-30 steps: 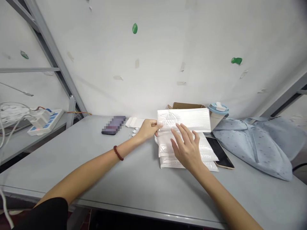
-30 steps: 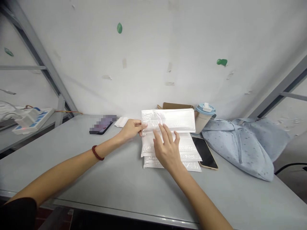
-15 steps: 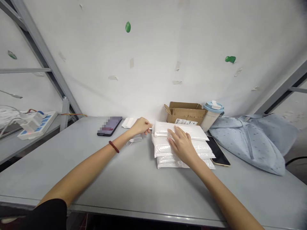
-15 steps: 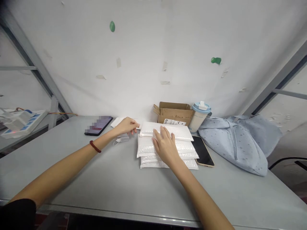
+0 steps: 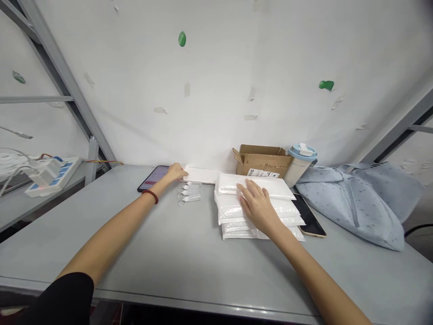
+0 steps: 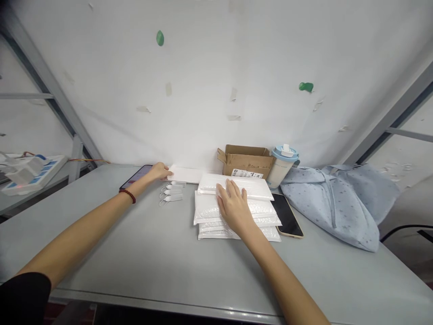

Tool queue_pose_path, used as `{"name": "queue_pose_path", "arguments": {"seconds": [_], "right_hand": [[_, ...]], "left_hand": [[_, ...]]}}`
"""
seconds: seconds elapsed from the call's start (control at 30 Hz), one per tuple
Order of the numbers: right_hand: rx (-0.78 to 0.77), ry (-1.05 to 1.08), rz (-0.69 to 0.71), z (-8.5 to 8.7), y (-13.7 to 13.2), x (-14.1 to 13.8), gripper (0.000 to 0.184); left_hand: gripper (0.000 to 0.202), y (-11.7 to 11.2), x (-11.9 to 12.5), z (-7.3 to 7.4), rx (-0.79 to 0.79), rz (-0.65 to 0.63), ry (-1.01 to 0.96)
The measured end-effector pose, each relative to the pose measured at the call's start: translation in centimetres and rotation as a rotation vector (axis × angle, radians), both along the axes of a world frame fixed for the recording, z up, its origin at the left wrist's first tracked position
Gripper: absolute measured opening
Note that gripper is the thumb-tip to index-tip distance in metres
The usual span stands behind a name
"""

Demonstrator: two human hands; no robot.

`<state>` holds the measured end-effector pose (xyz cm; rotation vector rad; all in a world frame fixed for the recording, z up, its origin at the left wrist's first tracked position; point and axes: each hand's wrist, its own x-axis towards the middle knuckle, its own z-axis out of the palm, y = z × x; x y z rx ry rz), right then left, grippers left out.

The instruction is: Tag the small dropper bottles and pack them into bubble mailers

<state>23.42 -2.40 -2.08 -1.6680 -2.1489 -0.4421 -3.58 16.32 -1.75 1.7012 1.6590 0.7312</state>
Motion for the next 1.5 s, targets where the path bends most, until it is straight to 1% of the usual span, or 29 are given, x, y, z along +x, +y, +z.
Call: {"name": "queue_pose_path", "arguments": {"seconds": [0.1, 0.2, 0.33, 0.4, 0.47, 0.53, 0.63, 0.7, 0.8, 0.9, 1.03, 1.13, 1.23, 1.3, 1.37, 1.4, 1.5], "right_hand": [[0.025, -0.005, 0.008, -0.1, 0.0, 0.0, 0.037], [0.029, -0.005, 0.007, 0.0, -0.1, -0.1, 0.037], [0.004, -0.013, 0.004, 0.2, -0.1, -0.1, 0.037], [0.009, -0.015, 0.004, 0.2, -0.1, -0.1, 0.037], [0.023, -0.015, 0.004, 0.2, -0.1, -0.2, 0.037], [0.03, -0.019, 0.003, 0.1, -0.1, -0.2, 0.037], [0.036, -0.024, -0.002, -0.1, 0.0, -0.3, 0.037], [0.044, -0.025, -0.007, -0.2, 0.0, -0.3, 0.037], [0.053, -0.036, -0.016, -0.3, 0.0, -0.3, 0.037], [0.051, -0.045, -0.022, -0.4, -0.1, -0.3, 0.037], [0.047, -0.046, -0.028, -0.5, 0.0, -0.2, 0.036], [0.089, -0.032, -0.014, -0.6, 0.1, -0.2, 0.035], [0.23, -0.003, 0.057, -0.4, 0.1, -0.3, 0.036], [0.329, -0.019, 0.148, -0.1, -0.1, -0.5, 0.04], [0.38, -0.071, 0.242, 0.3, -0.5, -0.8, 0.045], [0.388, -0.098, 0.276, 0.4, -0.7, -1.0, 0.046], [0.377, -0.15, 0.302, 0.5, -1.1, -1.6, 0.045]], "left_hand": [[0.023, -0.2, 0.8, 0.0, -0.015, 0.073, -0.04], [0.02, -0.3, 0.8, 0.6, -0.011, 0.117, -0.156], [0.011, -1.3, -0.6, 2.3, 0.073, 0.167, -0.377], [0.008, -2.4, -1.8, 3.1, 0.13, 0.195, -0.479], [0.006, -3.8, -2.9, 3.5, 0.186, 0.23, -0.566], [0.008, -5.2, -3.9, 3.6, 0.247, 0.276, -0.649], [0.013, -6.8, -4.9, 3.4, 0.326, 0.345, -0.797], [0.015, -7.4, -5.2, 3.2, 0.339, 0.365, -0.889], [0.018, -7.7, -5.0, 3.2, 0.332, 0.354, -1.007], [0.019, -8.2, -4.5, 3.6, 0.354, 0.349, -1.062], [0.021, -8.8, -4.3, 4.4, 0.44, 0.384, -1.119], [0.021, -9.1, -4.2, 4.7, 0.433, 0.382, -1.134], [0.022, -9.5, -3.3, 4.4, 0.371, 0.345, -1.11], [0.022, -10.2, -2.1, 3.9, 0.306, 0.27, -1.069], [0.023, -11.1, -0.6, 3.3, 0.215, 0.134, -1.005], [0.024, -11.7, 0.1, 3.0, 0.162, 0.047, -0.963], [0.023, -13.3, 1.6, 2.3, 0.06, -0.157, -0.867]]}}
